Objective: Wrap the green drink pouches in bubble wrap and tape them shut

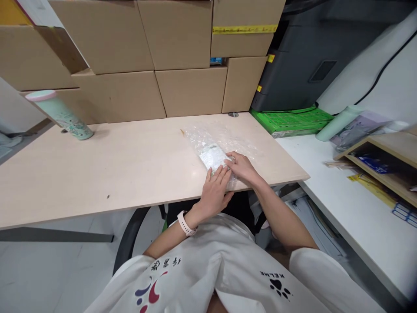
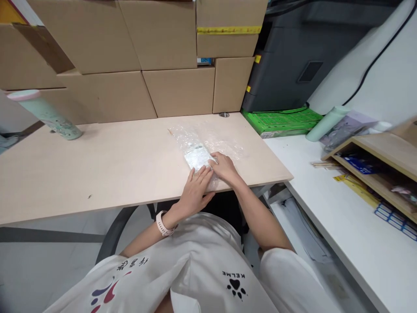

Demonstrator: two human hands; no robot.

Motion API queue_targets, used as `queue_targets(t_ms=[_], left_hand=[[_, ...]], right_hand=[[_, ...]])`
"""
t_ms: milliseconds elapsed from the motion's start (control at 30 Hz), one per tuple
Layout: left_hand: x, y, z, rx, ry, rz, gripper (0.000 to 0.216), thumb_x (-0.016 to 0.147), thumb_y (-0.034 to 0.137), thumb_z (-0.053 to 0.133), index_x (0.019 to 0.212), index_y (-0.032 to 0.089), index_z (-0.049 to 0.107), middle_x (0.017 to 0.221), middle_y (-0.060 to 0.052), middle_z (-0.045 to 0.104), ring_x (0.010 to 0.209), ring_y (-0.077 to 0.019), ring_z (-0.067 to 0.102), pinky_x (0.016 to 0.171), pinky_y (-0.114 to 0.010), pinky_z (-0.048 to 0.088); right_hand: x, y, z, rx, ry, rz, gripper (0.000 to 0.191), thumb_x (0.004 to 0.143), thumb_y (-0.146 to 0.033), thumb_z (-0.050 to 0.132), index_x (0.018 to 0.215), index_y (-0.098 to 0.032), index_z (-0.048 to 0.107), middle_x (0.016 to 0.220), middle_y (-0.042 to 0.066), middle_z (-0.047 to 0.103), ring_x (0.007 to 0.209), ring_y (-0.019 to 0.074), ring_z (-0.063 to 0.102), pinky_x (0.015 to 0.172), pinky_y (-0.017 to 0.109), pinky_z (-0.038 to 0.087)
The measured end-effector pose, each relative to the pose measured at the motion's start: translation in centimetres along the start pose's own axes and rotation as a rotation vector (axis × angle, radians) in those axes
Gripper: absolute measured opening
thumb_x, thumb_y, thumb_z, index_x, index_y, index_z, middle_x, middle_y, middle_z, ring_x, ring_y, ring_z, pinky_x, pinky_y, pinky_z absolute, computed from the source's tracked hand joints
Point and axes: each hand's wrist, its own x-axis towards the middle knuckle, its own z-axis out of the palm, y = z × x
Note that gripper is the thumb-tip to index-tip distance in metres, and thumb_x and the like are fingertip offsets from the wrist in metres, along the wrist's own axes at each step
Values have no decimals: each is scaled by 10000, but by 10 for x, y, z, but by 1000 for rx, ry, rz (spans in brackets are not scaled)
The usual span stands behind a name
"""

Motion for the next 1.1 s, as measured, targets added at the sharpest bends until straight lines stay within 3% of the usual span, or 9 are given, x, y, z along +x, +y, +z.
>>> queue_targets(t_ms=[200,300,367,467,567,700,800,967,1100], left_hand=[[-17,9,-42,-7,-97,8,353,665,278,819,998,340,718,1039,-8,755,1184,-304,664,1187,-593,373],[-27,14,-57,-4,-164,-17,327,692,274,820,1000,339,734,1082,-16,750,1193,-304,661,1188,-585,376],[-31,14,-58,10,-199,-24,330,714,249,808,1021,345,734,1162,-17,734,1256,-311,622,1221,-591,323],[-35,8,-51,74,-229,38,326,773,248,767,1074,364,722,1213,-4,720,1303,-310,585,1235,-603,290],[-41,-2,-43,118,-115,39,345,884,284,664,1215,381,656,1359,0,640,1353,-276,541,1227,-577,323],[-50,-21,-39,58,183,-106,583,951,351,578,1486,380,350,1618,-25,329,1494,-265,350,1205,-537,380],[-54,-28,-45,34,147,-116,725,942,430,587,1544,366,189,1622,-80,306,1478,-305,377,1150,-561,444],[-57,-24,-61,495,-119,119,857,818,460,747,1543,376,297,1698,-34,36,1544,-449,66,1161,-727,299],[-50,-36,-68,711,-187,390,523,894,439,663,1394,367,530,1601,-55,370,1476,-426,308,1087,-680,402]], right_hand=[[-51,-17,8,10,-41,-39,327,970,-329,463,1251,-297,627,675,37,662,657,288,680,669,480,566],[-72,-28,8,-62,7,-119,323,975,-342,461,1245,-291,630,594,19,622,571,267,641,629,450,547],[-75,-36,3,-170,83,-165,293,942,-339,538,1207,-302,656,624,31,633,629,278,650,653,449,546],[-70,-48,-5,-230,134,-245,303,942,-329,541,1218,-301,663,920,84,699,922,319,662,779,477,556],[-63,-51,-8,-128,50,-372,334,991,-286,419,1191,-264,685,1198,93,654,1136,302,601,936,473,532],[-66,-50,-5,-18,4,-370,319,991,-280,438,1172,-243,698,1227,93,648,1148,283,593,1001,464,502],[-75,-58,3,5,-6,-329,298,979,-285,481,1186,-256,694,1245,98,641,1150,282,583,993,450,506],[-79,-66,14,105,-2,-297,329,1000,-303,433,1225,-294,673,1239,82,637,1177,270,572,1020,468,490],[-69,-59,13,232,-44,-250,334,1000,-347,430,1223,-297,673,1234,81,632,1187,250,578,988,456,508]])
